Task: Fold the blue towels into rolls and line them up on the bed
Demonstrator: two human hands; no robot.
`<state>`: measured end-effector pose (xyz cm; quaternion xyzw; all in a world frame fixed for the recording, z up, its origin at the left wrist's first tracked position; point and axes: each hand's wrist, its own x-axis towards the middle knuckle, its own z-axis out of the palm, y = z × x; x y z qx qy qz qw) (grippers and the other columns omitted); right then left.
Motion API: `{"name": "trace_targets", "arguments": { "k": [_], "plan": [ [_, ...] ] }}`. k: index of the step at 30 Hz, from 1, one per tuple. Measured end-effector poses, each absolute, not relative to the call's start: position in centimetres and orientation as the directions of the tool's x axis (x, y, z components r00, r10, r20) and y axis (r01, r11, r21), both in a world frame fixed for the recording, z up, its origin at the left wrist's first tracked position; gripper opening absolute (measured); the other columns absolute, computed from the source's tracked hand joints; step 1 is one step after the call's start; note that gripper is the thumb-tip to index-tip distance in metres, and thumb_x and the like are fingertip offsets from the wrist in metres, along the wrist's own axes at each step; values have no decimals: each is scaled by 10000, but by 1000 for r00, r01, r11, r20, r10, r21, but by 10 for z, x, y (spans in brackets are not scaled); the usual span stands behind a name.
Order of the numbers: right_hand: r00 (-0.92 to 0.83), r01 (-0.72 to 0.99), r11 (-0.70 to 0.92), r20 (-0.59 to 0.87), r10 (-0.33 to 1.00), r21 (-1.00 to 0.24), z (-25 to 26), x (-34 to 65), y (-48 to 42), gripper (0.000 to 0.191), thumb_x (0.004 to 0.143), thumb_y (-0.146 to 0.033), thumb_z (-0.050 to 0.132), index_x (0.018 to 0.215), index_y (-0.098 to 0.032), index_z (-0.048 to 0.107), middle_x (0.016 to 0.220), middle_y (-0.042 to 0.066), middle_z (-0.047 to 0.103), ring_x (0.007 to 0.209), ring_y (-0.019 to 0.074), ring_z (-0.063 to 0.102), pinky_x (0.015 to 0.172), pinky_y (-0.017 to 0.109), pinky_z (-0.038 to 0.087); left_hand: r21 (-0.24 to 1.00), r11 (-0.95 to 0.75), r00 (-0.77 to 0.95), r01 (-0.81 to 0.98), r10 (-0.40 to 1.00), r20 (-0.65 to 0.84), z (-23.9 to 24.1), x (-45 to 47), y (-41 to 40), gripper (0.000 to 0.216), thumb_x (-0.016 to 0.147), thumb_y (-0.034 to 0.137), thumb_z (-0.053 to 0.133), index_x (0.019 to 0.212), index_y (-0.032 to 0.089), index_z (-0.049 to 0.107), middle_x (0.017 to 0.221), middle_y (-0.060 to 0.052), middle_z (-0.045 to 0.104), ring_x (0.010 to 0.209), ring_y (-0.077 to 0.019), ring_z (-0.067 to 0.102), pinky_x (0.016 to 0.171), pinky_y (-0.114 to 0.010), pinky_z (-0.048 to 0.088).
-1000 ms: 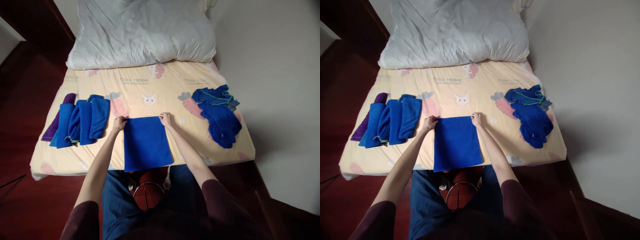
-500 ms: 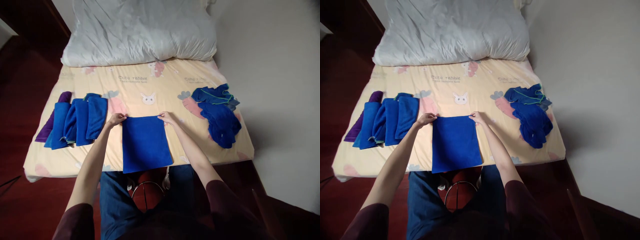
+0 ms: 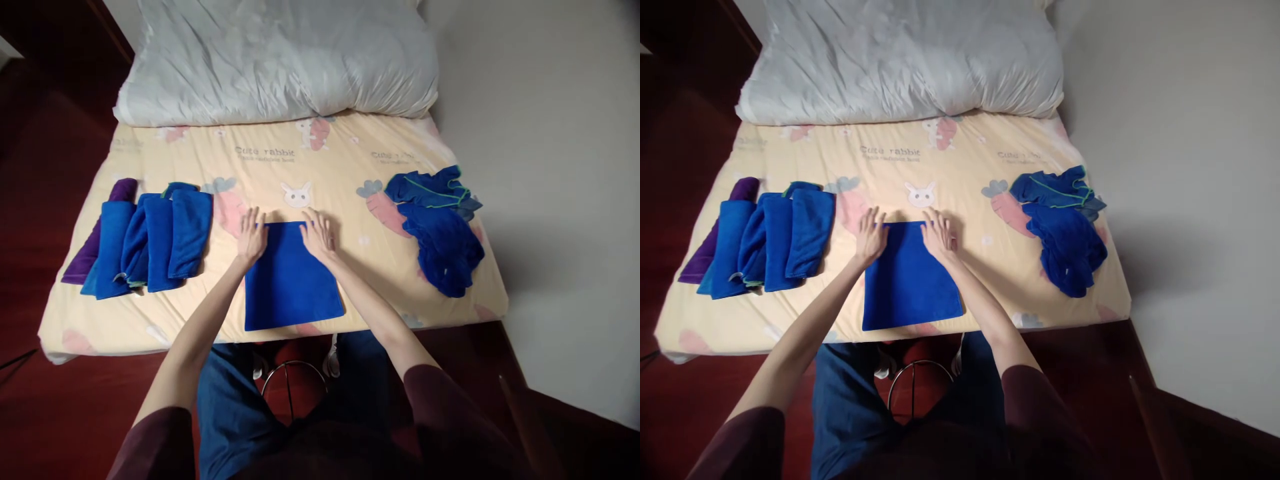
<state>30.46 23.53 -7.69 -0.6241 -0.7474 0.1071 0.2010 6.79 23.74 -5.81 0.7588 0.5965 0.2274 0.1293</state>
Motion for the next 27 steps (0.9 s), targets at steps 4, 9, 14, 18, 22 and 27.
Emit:
{"name": "trace_targets", "arguments": {
  "k": [4, 9, 14, 18, 22, 27],
  "plan": [
    [-391, 830, 390, 82, 917, -398, -95, 296, 201, 587, 1061, -425, 401, 1612, -225, 362, 1692, 60, 309, 1592, 260, 185, 1312, 503, 127, 454, -337, 339, 825, 937, 80, -86, 66, 204, 660, 1005, 435, 405, 1572, 98, 398, 1695, -153, 257, 1601, -311, 122, 1299, -519, 86],
    [-200, 899, 180, -7, 980, -400, -107, 331, 216, 670, 1058, -478, 399, 1631, -142, 310, 1706, 123, 247, 1602, 268, 167, 1317, 521, 76, 441, -259, 269, 859, 962, 41, -99, 30, 214, 726, 999, 468, 401, 1601, 68, 334, 1686, -170, 264, 1594, -299, 162, 1307, -495, 67],
    [-202, 914, 218, 85, 976, -341, -89, 313, 186, 659, 1070, -435, 377, 1629, -96, 294, 1713, 150, 190, 1610, 304, 104, 1296, 599, 50, 368, -330, 308, 870, 944, 119, -80, 48, 188, 712, 1022, 445, 377, 1573, -4, 352, 1680, -212, 242, 1601, -317, 103, 1306, -530, 76],
    [-432, 838, 447, 122, 894, -313, -90, 291, 108, 654, 1081, -446, 344, 1637, -107, 275, 1721, 112, 180, 1614, 247, 101, 1316, 516, 84, 321, -509, 485, 798, 860, 157, -85, 82, 108, 668, 1059, 442, 327, 1592, 40, 344, 1697, -158, 221, 1602, -289, 105, 1310, -510, 122],
    [-302, 882, 313, 89, 949, -353, -102, 312, 62, 681, 1080, -498, 316, 1647, -125, 259, 1703, 121, 241, 1598, 254, 187, 1310, 507, 142, 322, -425, 394, 846, 905, 158, -100, 82, 44, 640, 1065, 421, 330, 1620, 102, 311, 1693, -133, 245, 1591, -285, 172, 1300, -507, 176],
    [-125, 906, 144, 74, 989, -397, -104, 362, 37, 692, 1076, -515, 277, 1647, -125, 263, 1689, 141, 268, 1585, 278, 237, 1294, 536, 179, 323, -310, 269, 894, 949, 166, -100, 42, 2, 650, 1059, 428, 327, 1610, 82, 327, 1685, -150, 259, 1581, -299, 212, 1290, -519, 212]
  ]
}}
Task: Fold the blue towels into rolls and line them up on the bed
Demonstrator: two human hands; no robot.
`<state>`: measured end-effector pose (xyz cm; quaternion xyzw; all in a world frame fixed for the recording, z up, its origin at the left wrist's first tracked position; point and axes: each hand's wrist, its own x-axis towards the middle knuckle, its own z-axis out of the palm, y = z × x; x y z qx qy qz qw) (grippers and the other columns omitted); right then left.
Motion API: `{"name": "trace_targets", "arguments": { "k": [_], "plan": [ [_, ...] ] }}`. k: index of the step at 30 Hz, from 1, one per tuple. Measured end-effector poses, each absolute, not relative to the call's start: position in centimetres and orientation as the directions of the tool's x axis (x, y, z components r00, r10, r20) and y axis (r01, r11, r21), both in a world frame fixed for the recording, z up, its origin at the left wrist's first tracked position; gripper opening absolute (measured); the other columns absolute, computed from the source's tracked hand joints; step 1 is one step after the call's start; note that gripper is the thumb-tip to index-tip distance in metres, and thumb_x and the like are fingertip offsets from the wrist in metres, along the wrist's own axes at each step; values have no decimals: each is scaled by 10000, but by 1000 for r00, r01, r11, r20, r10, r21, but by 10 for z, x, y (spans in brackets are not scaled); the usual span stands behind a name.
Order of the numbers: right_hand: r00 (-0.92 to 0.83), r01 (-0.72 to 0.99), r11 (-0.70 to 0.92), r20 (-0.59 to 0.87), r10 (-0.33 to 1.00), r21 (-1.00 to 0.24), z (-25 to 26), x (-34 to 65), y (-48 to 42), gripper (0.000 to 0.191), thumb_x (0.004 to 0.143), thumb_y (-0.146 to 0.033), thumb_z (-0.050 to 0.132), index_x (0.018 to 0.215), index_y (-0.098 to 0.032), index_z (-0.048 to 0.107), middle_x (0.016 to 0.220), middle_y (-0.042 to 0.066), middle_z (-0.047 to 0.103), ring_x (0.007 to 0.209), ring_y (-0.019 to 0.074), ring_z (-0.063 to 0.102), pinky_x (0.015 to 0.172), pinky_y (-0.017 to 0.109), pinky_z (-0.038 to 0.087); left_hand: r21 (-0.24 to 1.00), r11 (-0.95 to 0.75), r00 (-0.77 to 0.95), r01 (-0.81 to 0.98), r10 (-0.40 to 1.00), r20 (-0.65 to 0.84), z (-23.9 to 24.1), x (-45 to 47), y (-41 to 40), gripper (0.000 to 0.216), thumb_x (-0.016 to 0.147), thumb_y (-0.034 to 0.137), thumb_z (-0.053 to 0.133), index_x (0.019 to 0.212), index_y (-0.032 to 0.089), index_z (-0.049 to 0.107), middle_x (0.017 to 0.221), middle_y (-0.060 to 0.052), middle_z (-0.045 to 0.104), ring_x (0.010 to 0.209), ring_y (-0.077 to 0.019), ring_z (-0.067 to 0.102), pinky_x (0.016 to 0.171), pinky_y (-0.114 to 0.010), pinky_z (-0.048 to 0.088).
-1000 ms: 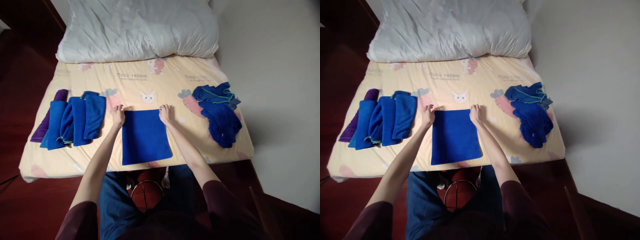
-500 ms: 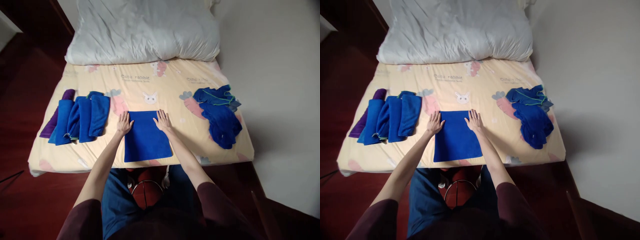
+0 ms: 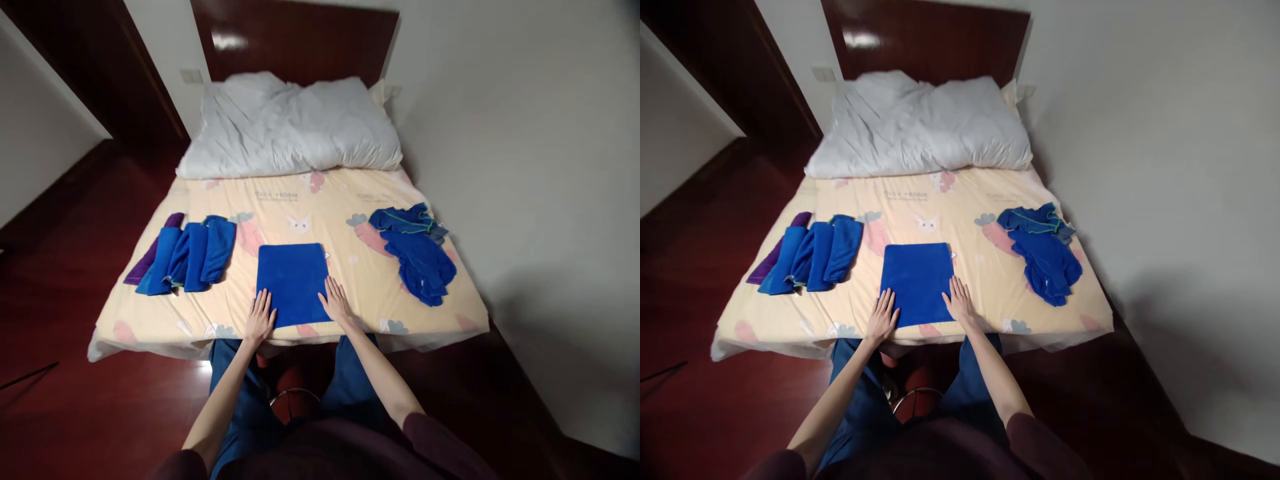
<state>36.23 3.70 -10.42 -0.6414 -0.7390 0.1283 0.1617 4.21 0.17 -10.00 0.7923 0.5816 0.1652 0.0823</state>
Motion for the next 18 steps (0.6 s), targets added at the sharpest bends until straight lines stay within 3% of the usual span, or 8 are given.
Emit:
{"name": "trace_targets", "arguments": {
  "k": [3, 7, 10, 12, 15, 18],
  "plan": [
    [-180, 903, 160, -11, 984, -400, -100, 386, 8, 688, 1053, -497, 363, 1635, -136, 306, 1685, 131, 279, 1581, 271, 250, 1294, 513, 199, 325, -271, 252, 906, 962, 102, -98, 2, -31, 657, 1041, 444, 335, 1595, 91, 366, 1666, -150, 308, 1560, -293, 280, 1282, -507, 240],
    [-171, 912, 113, -114, 979, -394, -99, 405, -40, 699, 975, -428, 520, 1603, -150, 390, 1667, 137, 325, 1564, 273, 296, 1282, 474, 246, 365, -42, 29, 930, 999, 41, -110, -57, -91, 637, 991, 420, 350, 1561, 151, 441, 1637, -128, 382, 1550, -294, 304, 1268, -535, 257],
    [-138, 919, 66, -160, 977, -390, -104, 404, -65, 760, 895, -340, 602, 1600, -145, 395, 1673, 145, 309, 1572, 282, 272, 1278, 468, 252, 483, 147, -123, 863, 989, -81, -122, -82, -132, 711, 975, 487, 331, 1589, 134, 385, 1683, -126, 286, 1544, -268, 309, 1240, -432, 346],
    [-111, 928, 28, -206, 972, -372, -106, 398, -73, 878, 808, -256, 662, 1622, -165, 347, 1700, 126, 228, 1589, 292, 214, 1281, 496, 229, 517, 240, -164, 822, 968, -187, -123, -87, -148, 734, 961, 518, 344, 1617, 188, 338, 1695, -98, 269, 1528, -256, 334, 1229, -402, 362],
    [-81, 937, -22, -278, 957, -348, -101, 390, -75, 1001, 706, -128, 676, 1636, -180, 307, 1716, 112, 158, 1599, 290, 169, 1283, 514, 204, 482, 303, -164, 822, 937, -308, -114, -87, -155, 773, 940, 514, 393, 1635, 192, 289, 1686, -121, 289, 1516, -284, 346, 1222, -429, 363],
    [-83, 932, -38, -315, 946, -360, -95, 387, -71, 987, 700, -80, 647, 1628, -165, 322, 1713, 126, 173, 1599, 273, 173, 1284, 502, 202, 407, 291, -124, 866, 913, -389, -99, -88, -148, 815, 928, 524, 432, 1633, 142, 280, 1678, -189, 277, 1488, -342, 390, 1192, -469, 392]
  ]
}}
